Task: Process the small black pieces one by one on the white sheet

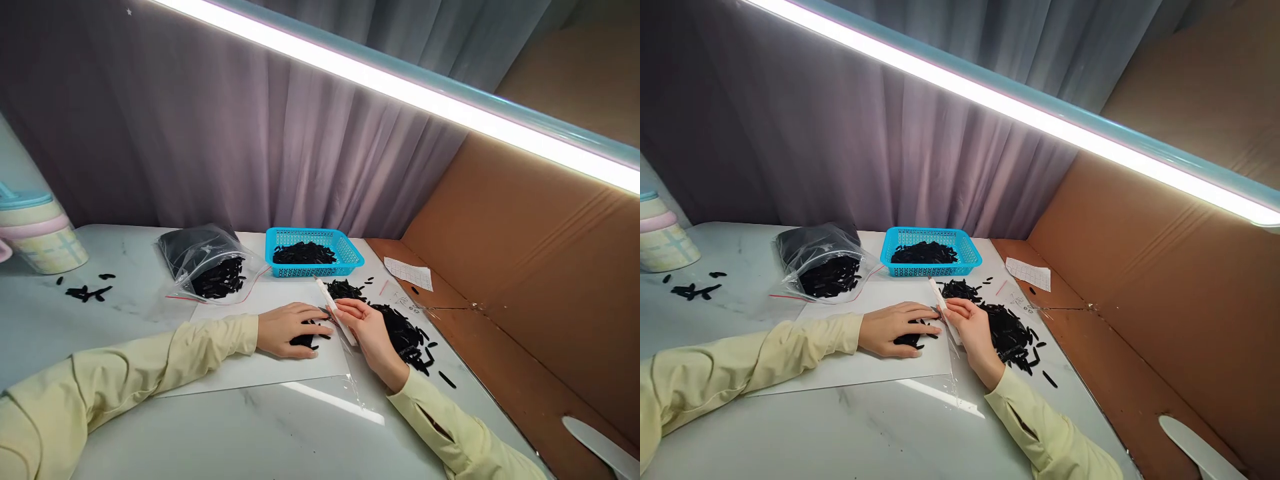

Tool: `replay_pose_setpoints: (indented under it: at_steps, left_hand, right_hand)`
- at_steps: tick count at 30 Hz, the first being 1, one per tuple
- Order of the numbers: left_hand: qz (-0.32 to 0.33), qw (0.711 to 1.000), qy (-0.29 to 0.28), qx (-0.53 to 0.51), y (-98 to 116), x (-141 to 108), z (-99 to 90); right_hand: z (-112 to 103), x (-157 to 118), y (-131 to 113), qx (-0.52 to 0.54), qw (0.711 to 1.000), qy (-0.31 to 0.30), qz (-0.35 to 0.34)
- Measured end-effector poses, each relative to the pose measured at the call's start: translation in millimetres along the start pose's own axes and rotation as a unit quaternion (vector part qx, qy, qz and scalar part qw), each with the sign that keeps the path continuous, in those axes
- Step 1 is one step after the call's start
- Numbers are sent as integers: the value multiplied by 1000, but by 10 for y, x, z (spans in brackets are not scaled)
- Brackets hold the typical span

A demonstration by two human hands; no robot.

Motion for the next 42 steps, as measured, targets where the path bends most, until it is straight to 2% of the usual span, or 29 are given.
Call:
replay_pose_setpoints:
  at_steps: [5,16,23,28,31,37,42]
  left_hand:
    - [22,999,-13,26,59,37,-23]
    - [26,996,-20,83,93,23,-48]
    - [11,995,-26,95,81,-53,-87]
    - [17,994,-30,101,54,-43,-63]
    - [24,993,-34,109,49,-39,-36]
    - [8,991,-23,129,23,-78,-25]
    - [-49,993,28,106,-89,-173,-163]
  right_hand:
    - [76,-13,19,-38,999,-12,-18]
    - [84,49,-37,-132,983,13,-130]
    - [7,12,-132,-198,960,63,-188]
    - [192,-194,-132,-256,940,10,-225]
    - [285,-219,-99,-292,927,-22,-236]
    - [248,-84,-65,-338,906,-4,-253]
    - [245,-95,-33,-367,888,-9,-278]
Point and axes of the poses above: each hand's wrist, its own x-axis towards the middle knuckle, its own z-axis out of the palm, y = z × x, the point moved 5 cm from there along x, towards the middle knuckle, and after that the axes turned 15 degrees about z, right-handed, at the moved point
